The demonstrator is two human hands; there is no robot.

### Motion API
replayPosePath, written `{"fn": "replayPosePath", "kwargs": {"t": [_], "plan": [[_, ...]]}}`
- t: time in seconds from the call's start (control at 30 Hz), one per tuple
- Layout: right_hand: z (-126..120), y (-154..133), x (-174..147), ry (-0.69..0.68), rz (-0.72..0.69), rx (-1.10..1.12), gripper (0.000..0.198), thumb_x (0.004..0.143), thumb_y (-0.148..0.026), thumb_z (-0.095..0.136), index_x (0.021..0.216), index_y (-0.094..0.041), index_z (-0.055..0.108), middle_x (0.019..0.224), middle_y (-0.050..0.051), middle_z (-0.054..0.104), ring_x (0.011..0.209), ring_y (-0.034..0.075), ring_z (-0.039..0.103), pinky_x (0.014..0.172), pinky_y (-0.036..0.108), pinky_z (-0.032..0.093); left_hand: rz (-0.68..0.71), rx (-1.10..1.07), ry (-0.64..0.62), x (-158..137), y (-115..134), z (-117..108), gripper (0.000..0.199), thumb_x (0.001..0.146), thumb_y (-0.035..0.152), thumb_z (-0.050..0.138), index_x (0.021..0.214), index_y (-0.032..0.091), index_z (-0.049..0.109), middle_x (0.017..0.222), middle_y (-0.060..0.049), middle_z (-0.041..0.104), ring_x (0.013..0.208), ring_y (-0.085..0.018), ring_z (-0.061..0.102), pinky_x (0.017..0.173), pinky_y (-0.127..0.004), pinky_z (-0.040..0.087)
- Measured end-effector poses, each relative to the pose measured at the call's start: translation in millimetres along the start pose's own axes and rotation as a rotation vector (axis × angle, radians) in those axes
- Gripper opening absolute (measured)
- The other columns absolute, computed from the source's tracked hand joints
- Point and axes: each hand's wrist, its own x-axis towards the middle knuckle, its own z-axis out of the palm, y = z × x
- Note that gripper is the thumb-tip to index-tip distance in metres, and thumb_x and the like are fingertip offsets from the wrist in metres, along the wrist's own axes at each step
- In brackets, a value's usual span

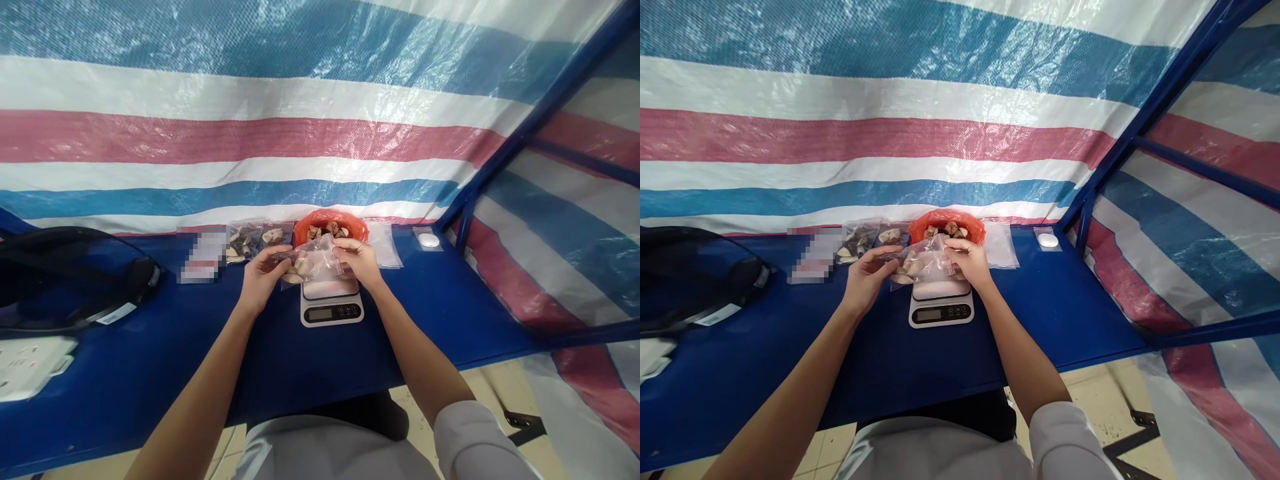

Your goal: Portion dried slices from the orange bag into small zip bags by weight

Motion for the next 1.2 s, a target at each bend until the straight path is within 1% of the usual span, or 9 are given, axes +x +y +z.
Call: {"fn": "replayPosePath", "kwargs": {"t": [0.17,0.27,0.37,0.43,0.57,0.7,0.8,0.97,1.2], "plan": [[4.8,-6.9,0.3,-0.019,-0.057,-0.028,0.041,0.069,-0.045,0.08,0.1,-0.017,0.078,0.099,0.008,0.079,0.087,0.024,0.074,0.073,0.036,0.063,0.445,0.587,0.029,4.4,19.5,-2.7,0.021,0.084,0.035,0.071,0.099,0.02,0.075,0.109,-0.008,0.074,0.105,-0.023,0.068,0.098,-0.038,0.052],[8.4,-15.1,2.1,-0.05,-0.093,-0.062,0.04,0.07,-0.044,0.079,0.099,-0.017,0.078,0.096,0.006,0.078,0.086,0.022,0.073,0.075,0.034,0.063,0.542,0.703,-0.072,6.2,36.7,11.1,0.021,0.088,0.034,0.064,0.098,0.019,0.076,0.1,-0.008,0.075,0.094,-0.021,0.07,0.091,-0.033,0.054],[12.2,-22.5,4.7,-0.09,-0.088,-0.068,0.04,0.07,-0.044,0.078,0.1,-0.018,0.077,0.101,0.006,0.077,0.081,0.019,0.072,0.065,0.031,0.063,0.429,0.734,-0.223,10.8,45.8,26.7,0.021,0.088,0.031,0.06,0.091,0.018,0.076,0.089,-0.006,0.076,0.07,-0.015,0.066,0.074,-0.026,0.052],[14.6,-25.8,6.7,-0.105,-0.093,-0.058,0.039,0.07,-0.043,0.078,0.101,-0.019,0.077,0.108,0.006,0.077,0.083,0.019,0.072,0.06,0.029,0.062,0.342,0.745,-0.217,15.0,47.2,34.3,0.021,0.086,0.031,0.059,0.079,0.018,0.074,0.078,-0.003,0.075,0.065,-0.014,0.064,0.068,-0.025,0.05],[18.3,-29.9,10.7,-0.141,-0.136,-0.028,0.039,0.068,-0.04,0.08,0.101,-0.019,0.076,0.115,0.008,0.076,0.097,0.022,0.073,0.065,0.028,0.062,0.101,0.67,-0.193,23.8,45.3,41.6,0.026,0.084,0.036,0.061,0.069,0.018,0.072,0.055,0.001,0.066,0.055,-0.014,0.063,0.063,-0.024,0.048],[18.9,-36.6,14.6,-0.192,-0.121,-0.027,0.041,0.07,-0.04,0.081,0.106,-0.019,0.076,0.107,0.008,0.078,0.096,0.023,0.073,0.068,0.031,0.063,-0.165,0.395,-0.18,32.2,41.6,44.1,0.033,0.082,0.047,0.067,0.069,0.016,0.072,0.064,-0.003,0.072,0.057,-0.016,0.067,0.059,-0.026,0.053],[17.1,-43.1,18.4,-0.237,-0.099,-0.024,0.041,0.071,-0.042,0.081,0.105,-0.02,0.077,0.107,0.007,0.078,0.098,0.024,0.073,0.073,0.033,0.064,-0.293,0.203,-0.14,38.0,40.3,44.6,0.037,0.078,0.051,0.073,0.072,0.014,0.074,0.073,-0.007,0.075,0.059,-0.016,0.068,0.06,-0.026,0.056],[12.6,-50.3,25.5,-0.327,-0.012,-0.009,0.043,0.071,-0.044,0.082,0.107,-0.021,0.078,0.101,0.005,0.078,0.094,0.023,0.074,0.068,0.032,0.065,-0.385,0.077,-0.137,47.4,38.9,43.5,0.034,0.071,0.044,0.082,0.074,0.012,0.074,0.072,-0.008,0.074,0.06,-0.015,0.067,0.062,-0.026,0.057],[8.1,-60.4,33.0,-0.339,0.017,-0.113,0.036,0.073,-0.04,0.081,0.102,-0.018,0.079,0.092,0.004,0.077,0.077,0.016,0.072,0.06,0.026,0.064,-0.381,-0.01,-0.157,56.2,28.1,44.5,0.031,0.065,0.041,0.085,0.074,0.013,0.075,0.074,-0.006,0.075,0.065,-0.015,0.069,0.067,-0.027,0.059]]}}
